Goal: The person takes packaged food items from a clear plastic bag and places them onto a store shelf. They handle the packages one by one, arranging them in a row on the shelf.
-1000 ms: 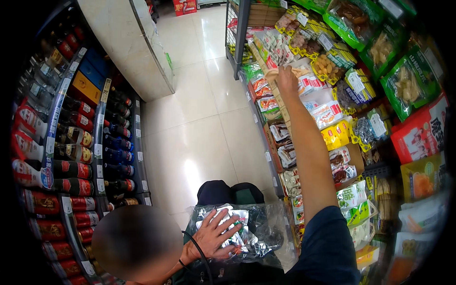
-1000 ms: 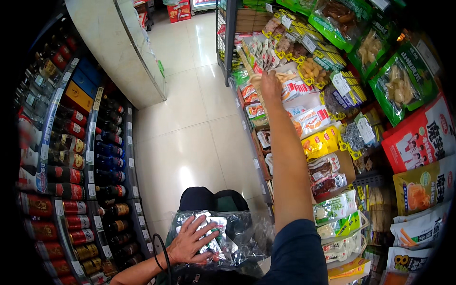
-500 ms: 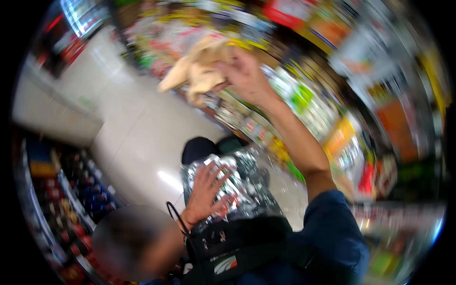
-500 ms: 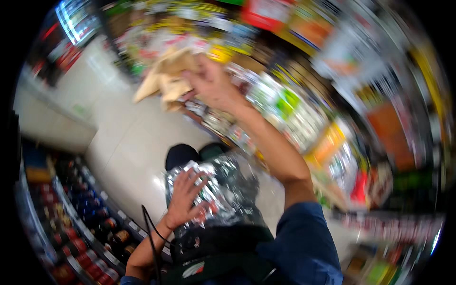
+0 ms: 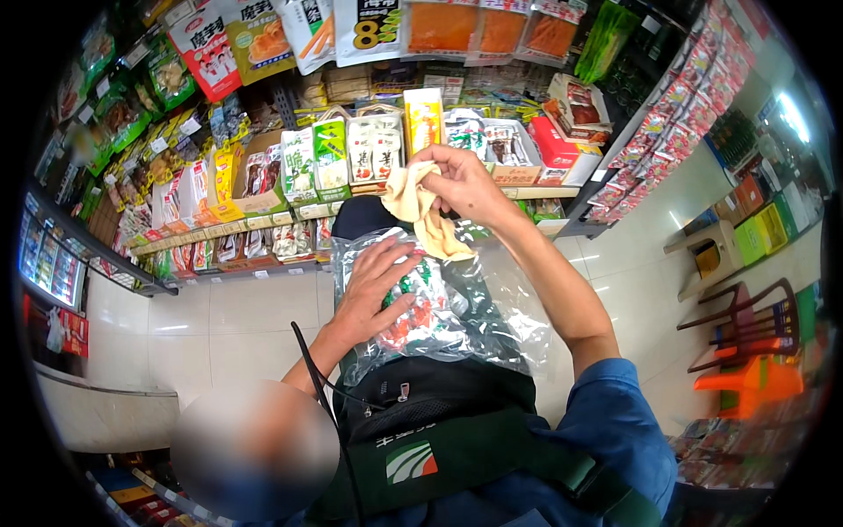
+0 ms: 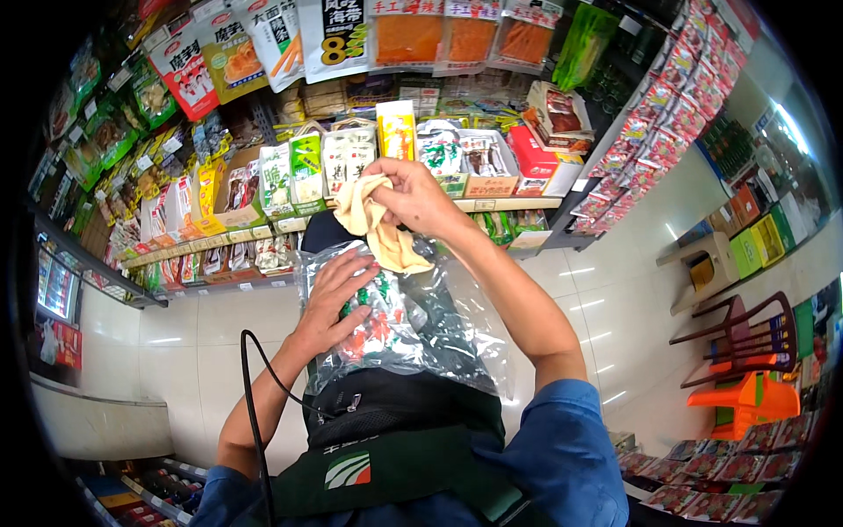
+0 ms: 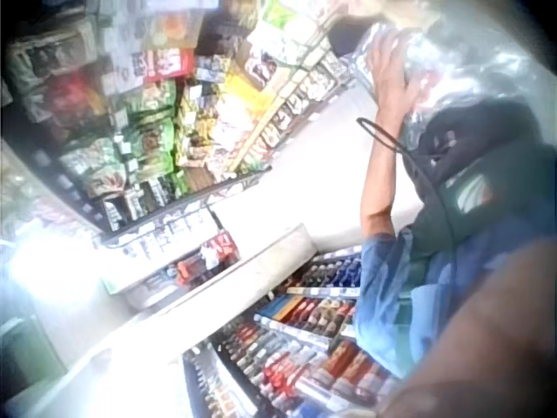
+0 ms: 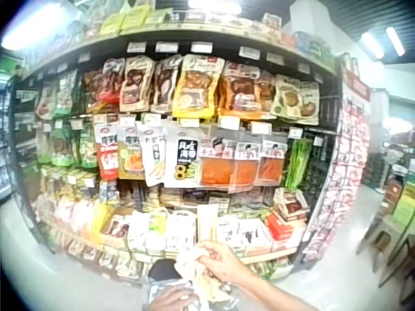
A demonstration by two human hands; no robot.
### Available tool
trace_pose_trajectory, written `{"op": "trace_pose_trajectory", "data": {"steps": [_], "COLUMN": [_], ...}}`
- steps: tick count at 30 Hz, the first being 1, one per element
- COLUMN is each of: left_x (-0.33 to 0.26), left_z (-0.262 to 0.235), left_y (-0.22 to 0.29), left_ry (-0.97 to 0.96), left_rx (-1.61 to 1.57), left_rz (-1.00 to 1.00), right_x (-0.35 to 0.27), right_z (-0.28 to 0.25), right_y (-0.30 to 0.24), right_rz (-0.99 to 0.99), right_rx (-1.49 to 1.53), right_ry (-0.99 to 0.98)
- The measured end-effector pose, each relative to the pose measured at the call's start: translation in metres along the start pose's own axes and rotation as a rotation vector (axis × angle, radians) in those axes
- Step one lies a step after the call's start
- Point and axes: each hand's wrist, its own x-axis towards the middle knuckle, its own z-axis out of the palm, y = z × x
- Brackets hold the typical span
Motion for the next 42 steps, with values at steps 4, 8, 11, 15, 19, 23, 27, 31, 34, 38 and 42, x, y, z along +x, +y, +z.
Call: {"op": "trace_pose_trajectory", "data": {"steps": [4,8,11,15,19,23,27,31,34,38,42], "left_x": [0.024,0.046,0.074,0.123,0.163,0.203,0.266,0.309,0.328,0.335,0.342], "left_z": [0.016,0.041,0.062,0.088,0.122,0.139,0.126,0.137,0.151,0.161,0.153], "left_y": [0.007,0.001,-0.006,-0.030,-0.053,-0.072,-0.092,-0.129,-0.146,-0.158,-0.156], "left_ry": [-0.031,-0.062,-0.036,-0.148,-0.280,-0.288,-0.141,-0.010,-0.131,-0.196,-0.239], "left_rx": [-0.117,-0.464,-0.890,-1.019,-1.136,-0.998,-0.239,0.277,0.427,0.477,0.443], "left_rz": [0.038,-0.203,-0.456,-0.656,-0.634,-0.604,-0.364,-0.105,-0.181,-0.219,-0.249], "right_x": [-0.021,-0.036,-0.043,-0.046,-0.045,-0.022,0.028,0.103,0.154,0.190,0.210], "right_z": [-0.017,-0.039,-0.059,-0.095,-0.134,-0.199,-0.255,-0.264,-0.255,-0.244,-0.240], "right_y": [0.019,0.035,0.055,0.095,0.119,0.129,0.125,0.121,0.149,0.195,0.203], "right_rz": [0.003,-0.021,-0.073,-0.035,0.142,0.209,0.118,0.052,-0.103,-0.039,0.080], "right_rx": [-0.140,-0.457,-0.546,-0.528,-0.366,-0.359,-0.399,-0.819,-0.991,-1.114,-1.232], "right_ry": [-0.004,0.038,0.044,0.094,0.227,0.422,0.507,0.518,0.406,0.208,0.175]}}
